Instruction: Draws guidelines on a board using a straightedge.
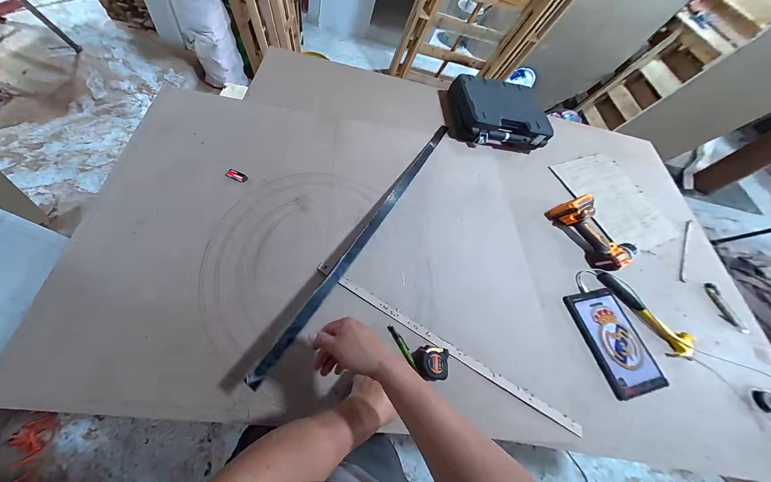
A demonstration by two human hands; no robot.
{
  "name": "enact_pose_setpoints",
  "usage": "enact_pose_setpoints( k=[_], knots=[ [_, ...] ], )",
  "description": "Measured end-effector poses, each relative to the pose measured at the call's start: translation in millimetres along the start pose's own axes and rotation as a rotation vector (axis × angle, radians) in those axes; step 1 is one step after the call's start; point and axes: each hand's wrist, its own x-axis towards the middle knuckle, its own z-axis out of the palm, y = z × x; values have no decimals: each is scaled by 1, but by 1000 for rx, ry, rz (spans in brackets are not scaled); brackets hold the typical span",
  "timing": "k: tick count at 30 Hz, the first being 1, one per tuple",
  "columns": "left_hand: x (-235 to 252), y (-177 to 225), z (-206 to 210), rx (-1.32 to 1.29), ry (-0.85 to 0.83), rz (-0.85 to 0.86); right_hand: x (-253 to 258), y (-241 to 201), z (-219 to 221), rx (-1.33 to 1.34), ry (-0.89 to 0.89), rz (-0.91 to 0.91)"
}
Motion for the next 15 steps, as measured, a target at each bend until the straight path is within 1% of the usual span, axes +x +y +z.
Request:
enact_pose_setpoints(
  k=[1,2,4,5,7,9,12,15],
  knots=[
    [29,-16,24,23,113,97,0,-2,-1,-104,-38,-29],
    [61,-33,48,37,262,210,-2,0,-6,-190,-15,-72],
    [102,-46,68,48,499,370,-6,16,-28,-304,127,-125],
    [117,-47,70,61,563,403,-6,28,-44,-350,222,-128],
    [129,-33,58,56,388,310,-1,50,-80,-426,411,-121],
    [137,-15,48,10,275,186,13,65,-119,-492,535,-149],
    [147,3,37,-47,207,55,55,64,-182,-622,585,-228],
    [158,17,23,-106,155,6,125,57,-244,-805,629,-437]
  ],
)
